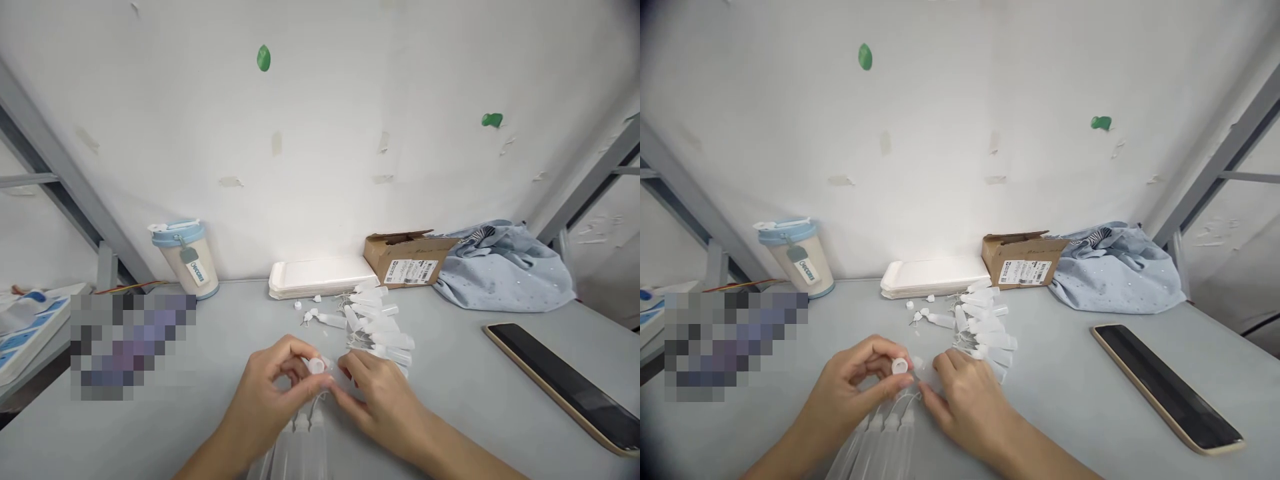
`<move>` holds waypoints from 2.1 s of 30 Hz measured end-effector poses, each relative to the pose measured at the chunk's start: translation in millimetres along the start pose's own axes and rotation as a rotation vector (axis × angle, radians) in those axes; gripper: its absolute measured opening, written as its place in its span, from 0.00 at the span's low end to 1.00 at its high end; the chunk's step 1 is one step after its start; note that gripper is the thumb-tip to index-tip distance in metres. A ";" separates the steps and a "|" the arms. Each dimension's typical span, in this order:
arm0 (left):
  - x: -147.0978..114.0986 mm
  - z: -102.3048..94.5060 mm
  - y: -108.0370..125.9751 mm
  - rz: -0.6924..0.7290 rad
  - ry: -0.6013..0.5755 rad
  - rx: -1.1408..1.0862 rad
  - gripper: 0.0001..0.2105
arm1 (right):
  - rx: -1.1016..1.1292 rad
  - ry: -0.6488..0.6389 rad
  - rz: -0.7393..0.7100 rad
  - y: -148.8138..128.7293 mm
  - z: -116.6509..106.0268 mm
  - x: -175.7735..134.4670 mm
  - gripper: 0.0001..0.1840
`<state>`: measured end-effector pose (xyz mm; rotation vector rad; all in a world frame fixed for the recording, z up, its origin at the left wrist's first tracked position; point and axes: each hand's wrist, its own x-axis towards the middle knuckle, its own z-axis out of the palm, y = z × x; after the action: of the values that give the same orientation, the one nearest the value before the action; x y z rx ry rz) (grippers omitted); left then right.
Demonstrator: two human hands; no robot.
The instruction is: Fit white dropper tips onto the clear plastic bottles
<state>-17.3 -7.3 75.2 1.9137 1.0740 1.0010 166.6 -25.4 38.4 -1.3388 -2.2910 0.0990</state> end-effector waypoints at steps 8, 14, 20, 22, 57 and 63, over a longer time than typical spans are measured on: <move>-8.0 6.4 -10.7 0.437 0.066 0.343 0.08 | -0.043 0.025 -0.164 -1.1 2.5 -0.6 0.08; -5.6 2.1 -14.0 0.157 0.046 0.407 0.08 | -0.042 0.060 -0.198 -3.2 4.2 0.3 0.11; 1.6 -7.7 -3.5 -0.319 -0.028 0.075 0.12 | -0.031 0.037 -0.133 -0.1 1.9 0.9 0.12; 2.6 -9.9 -0.8 -0.403 -0.046 0.015 0.13 | -0.024 0.039 -0.130 0.6 0.7 1.6 0.12; 9.5 -22.1 -4.3 -0.433 -0.059 -0.143 0.12 | 0.054 0.073 -0.281 -4.5 -5.8 2.1 0.15; 9.7 -16.5 -5.5 -0.425 -0.185 -0.232 0.13 | 0.084 0.089 -0.265 -2.8 -7.8 2.0 0.15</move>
<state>-30.1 7.1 80.6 1.4766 1.1381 0.6622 167.0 -26.5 46.9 -0.9692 -2.3377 0.0458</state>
